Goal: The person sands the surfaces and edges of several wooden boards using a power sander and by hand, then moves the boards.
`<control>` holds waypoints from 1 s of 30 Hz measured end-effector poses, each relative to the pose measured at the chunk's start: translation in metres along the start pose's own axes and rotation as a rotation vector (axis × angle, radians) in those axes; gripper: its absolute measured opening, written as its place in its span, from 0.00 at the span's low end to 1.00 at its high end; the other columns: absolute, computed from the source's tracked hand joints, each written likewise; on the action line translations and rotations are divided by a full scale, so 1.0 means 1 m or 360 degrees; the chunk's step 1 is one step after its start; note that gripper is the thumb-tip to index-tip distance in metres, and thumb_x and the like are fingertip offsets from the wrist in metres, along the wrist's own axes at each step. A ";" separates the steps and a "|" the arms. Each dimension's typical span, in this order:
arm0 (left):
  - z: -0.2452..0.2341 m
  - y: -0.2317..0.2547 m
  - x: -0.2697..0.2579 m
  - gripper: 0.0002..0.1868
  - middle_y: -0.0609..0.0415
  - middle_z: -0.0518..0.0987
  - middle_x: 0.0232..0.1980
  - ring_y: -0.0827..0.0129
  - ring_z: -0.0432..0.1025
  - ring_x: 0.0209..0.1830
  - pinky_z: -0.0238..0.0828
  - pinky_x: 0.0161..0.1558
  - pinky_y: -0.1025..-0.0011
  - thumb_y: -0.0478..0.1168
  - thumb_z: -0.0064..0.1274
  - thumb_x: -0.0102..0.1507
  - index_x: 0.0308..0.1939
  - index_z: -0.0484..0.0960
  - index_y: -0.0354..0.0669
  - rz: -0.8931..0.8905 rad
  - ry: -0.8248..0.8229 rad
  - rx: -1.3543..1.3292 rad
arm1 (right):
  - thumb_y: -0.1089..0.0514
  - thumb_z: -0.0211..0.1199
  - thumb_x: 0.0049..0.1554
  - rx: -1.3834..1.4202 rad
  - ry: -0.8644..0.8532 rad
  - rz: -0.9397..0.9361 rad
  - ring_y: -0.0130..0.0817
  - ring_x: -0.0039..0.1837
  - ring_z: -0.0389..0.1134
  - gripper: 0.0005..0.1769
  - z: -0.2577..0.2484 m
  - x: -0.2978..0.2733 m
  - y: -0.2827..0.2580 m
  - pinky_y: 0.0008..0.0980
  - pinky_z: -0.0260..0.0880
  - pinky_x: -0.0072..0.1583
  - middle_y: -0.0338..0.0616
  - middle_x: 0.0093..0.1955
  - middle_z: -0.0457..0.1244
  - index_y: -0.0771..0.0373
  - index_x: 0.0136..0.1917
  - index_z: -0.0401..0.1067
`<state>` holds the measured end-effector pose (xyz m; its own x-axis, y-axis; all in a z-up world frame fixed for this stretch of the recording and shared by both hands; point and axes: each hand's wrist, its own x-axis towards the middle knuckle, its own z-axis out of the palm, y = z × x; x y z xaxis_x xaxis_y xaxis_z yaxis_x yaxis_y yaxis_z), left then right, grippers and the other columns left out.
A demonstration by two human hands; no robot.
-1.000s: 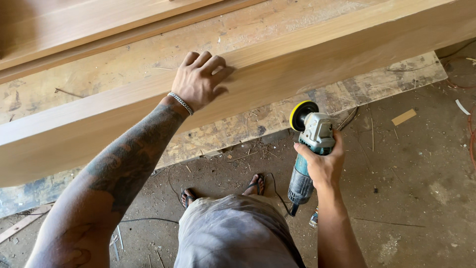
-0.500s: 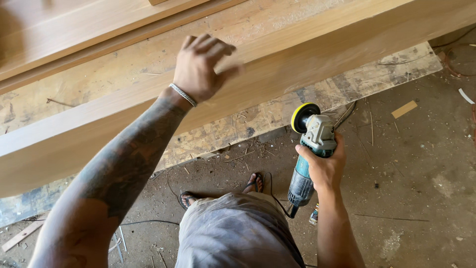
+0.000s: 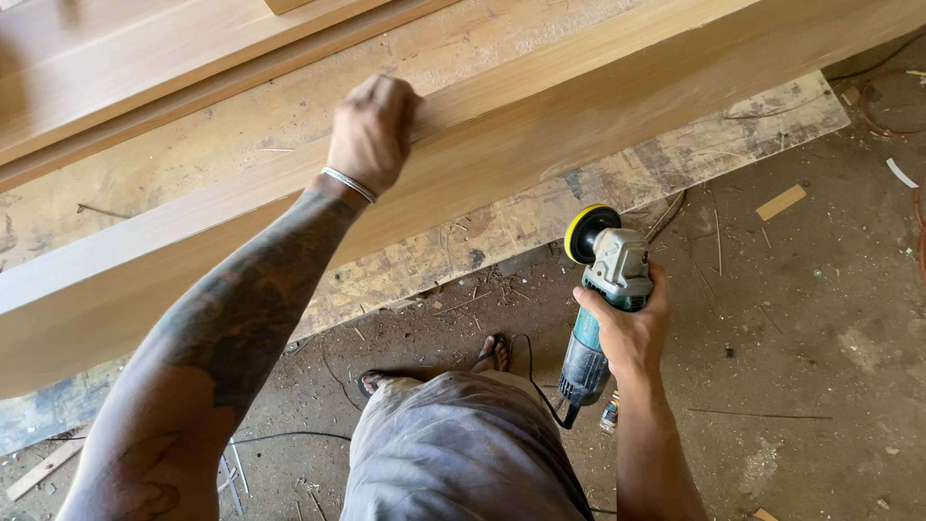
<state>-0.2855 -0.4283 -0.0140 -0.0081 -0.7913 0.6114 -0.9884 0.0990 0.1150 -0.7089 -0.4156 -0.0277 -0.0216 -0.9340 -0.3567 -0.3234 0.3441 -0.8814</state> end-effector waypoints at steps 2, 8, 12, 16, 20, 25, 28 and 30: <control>-0.019 0.000 0.005 0.09 0.49 0.82 0.40 0.60 0.73 0.33 0.72 0.31 0.60 0.32 0.50 0.81 0.45 0.78 0.39 -0.0213 0.0151 -0.0252 | 0.59 0.83 0.44 0.0009 -0.0011 0.0011 0.40 0.52 0.77 0.44 0.001 0.001 0.000 0.42 0.81 0.54 0.46 0.57 0.76 0.55 0.73 0.73; -0.072 0.043 -0.003 0.15 0.46 0.89 0.37 0.68 0.85 0.28 0.85 0.25 0.77 0.19 0.40 0.77 0.46 0.83 0.31 -0.0339 0.0622 -0.0428 | 0.59 0.83 0.43 -0.0026 -0.0011 0.0035 0.40 0.53 0.76 0.42 0.005 0.006 0.001 0.42 0.80 0.54 0.46 0.58 0.75 0.56 0.71 0.75; -0.056 0.066 -0.080 0.13 0.50 0.85 0.55 0.54 0.83 0.54 0.80 0.54 0.57 0.31 0.48 0.78 0.63 0.84 0.45 0.0199 -0.0081 -0.0125 | 0.50 0.90 0.49 -0.0174 0.0004 -0.0374 0.57 0.67 0.68 0.50 0.008 0.013 0.014 0.60 0.65 0.67 0.61 0.65 0.63 0.64 0.77 0.68; -0.047 0.017 -0.071 0.20 0.46 0.80 0.65 0.46 0.77 0.60 0.77 0.58 0.50 0.54 0.55 0.81 0.71 0.86 0.49 0.0194 0.0056 0.0438 | 0.50 0.91 0.46 -0.0143 0.0072 -0.0446 0.58 0.67 0.68 0.51 0.013 0.012 0.007 0.62 0.65 0.67 0.62 0.65 0.63 0.65 0.76 0.69; -0.043 -0.010 -0.056 0.11 0.63 0.79 0.44 0.65 0.76 0.47 0.68 0.58 0.62 0.54 0.73 0.72 0.42 0.90 0.58 0.0325 0.0087 0.0375 | 0.52 0.90 0.45 -0.0169 0.0106 -0.0526 0.52 0.64 0.70 0.48 0.014 0.004 -0.008 0.56 0.66 0.65 0.56 0.62 0.65 0.62 0.73 0.72; -0.042 -0.011 -0.087 0.18 0.60 0.75 0.32 0.65 0.71 0.31 0.72 0.46 0.62 0.40 0.58 0.77 0.31 0.86 0.53 0.0595 0.0115 0.0193 | 0.53 0.90 0.43 -0.0099 0.0097 -0.0649 0.53 0.64 0.69 0.46 0.027 0.005 -0.022 0.57 0.66 0.65 0.59 0.61 0.66 0.63 0.71 0.73; -0.021 0.023 -0.179 0.14 0.48 0.90 0.42 0.60 0.85 0.44 0.82 0.56 0.59 0.40 0.50 0.78 0.45 0.92 0.45 0.0725 -0.0611 -0.0206 | 0.52 0.89 0.43 -0.0226 0.0126 -0.0703 0.54 0.63 0.70 0.47 0.035 0.011 -0.030 0.57 0.66 0.64 0.58 0.61 0.67 0.62 0.72 0.72; -0.068 0.051 -0.128 0.13 0.49 0.90 0.50 0.59 0.83 0.54 0.79 0.59 0.56 0.40 0.49 0.78 0.51 0.91 0.47 0.0798 -0.0614 -0.0346 | 0.50 0.89 0.43 -0.0345 0.0150 -0.0811 0.55 0.66 0.72 0.49 0.054 0.010 -0.047 0.58 0.68 0.66 0.58 0.63 0.69 0.62 0.73 0.73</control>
<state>-0.3245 -0.2810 -0.0330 -0.5520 -0.7729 0.3130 -0.7982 0.5983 0.0697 -0.6431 -0.4361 -0.0068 0.1068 -0.9850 0.1355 -0.5020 -0.1711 -0.8478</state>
